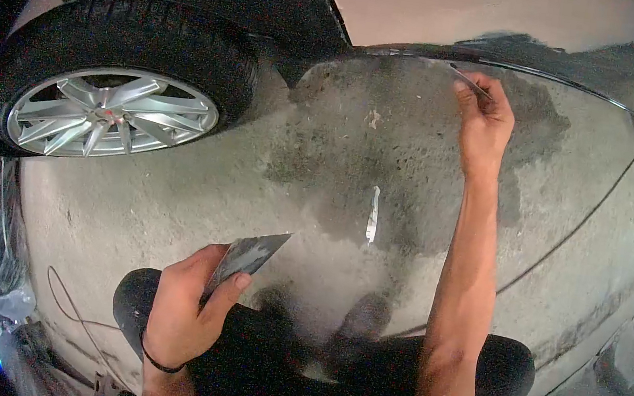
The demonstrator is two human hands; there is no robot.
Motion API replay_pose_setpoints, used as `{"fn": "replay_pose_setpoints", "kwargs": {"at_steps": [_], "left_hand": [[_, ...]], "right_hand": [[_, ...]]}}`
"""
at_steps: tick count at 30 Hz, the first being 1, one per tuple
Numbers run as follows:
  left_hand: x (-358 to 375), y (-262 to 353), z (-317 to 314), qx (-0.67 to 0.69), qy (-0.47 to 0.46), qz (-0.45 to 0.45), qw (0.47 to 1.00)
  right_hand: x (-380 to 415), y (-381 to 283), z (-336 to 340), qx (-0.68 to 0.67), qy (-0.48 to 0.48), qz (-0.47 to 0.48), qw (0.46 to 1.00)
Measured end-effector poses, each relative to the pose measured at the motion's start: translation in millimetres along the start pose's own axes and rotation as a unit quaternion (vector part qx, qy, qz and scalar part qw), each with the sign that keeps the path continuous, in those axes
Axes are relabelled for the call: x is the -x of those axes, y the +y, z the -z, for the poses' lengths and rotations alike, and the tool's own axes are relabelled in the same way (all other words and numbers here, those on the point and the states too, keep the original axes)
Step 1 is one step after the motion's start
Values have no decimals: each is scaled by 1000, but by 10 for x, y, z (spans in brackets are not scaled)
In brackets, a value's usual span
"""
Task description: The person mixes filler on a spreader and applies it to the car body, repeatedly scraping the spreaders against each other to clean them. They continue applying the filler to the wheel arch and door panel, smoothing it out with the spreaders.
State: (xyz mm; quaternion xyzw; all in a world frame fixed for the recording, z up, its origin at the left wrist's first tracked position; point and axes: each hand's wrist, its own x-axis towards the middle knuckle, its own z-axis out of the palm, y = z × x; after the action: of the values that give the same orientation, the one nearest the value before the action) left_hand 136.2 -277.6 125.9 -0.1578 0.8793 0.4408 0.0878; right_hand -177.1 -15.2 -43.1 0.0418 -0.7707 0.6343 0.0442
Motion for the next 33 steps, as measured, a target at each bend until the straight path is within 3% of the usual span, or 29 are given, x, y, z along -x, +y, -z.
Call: {"fn": "replay_pose_setpoints", "kwargs": {"at_steps": [3,9,21,27,33], "left_hand": [[10,-40,-27,0,-4,-1,1000],[1,-96,-70,-15,-10,-23,1000],[-51,-72,-79,-17,-14,-15,1000],[-75,-74,-97,-18,-22,-19,999],[-86,-92,-102,-14,-23,-25,999]], "right_hand": [[-34,-66,-105,-83,5,0,997],[-94,-182,-202,-101,-22,24,994],[-89,-269,-332,-22,8,28,999],[32,-262,-576,-72,18,39,996],[206,-447,-655,-3,18,6,1000]]}}
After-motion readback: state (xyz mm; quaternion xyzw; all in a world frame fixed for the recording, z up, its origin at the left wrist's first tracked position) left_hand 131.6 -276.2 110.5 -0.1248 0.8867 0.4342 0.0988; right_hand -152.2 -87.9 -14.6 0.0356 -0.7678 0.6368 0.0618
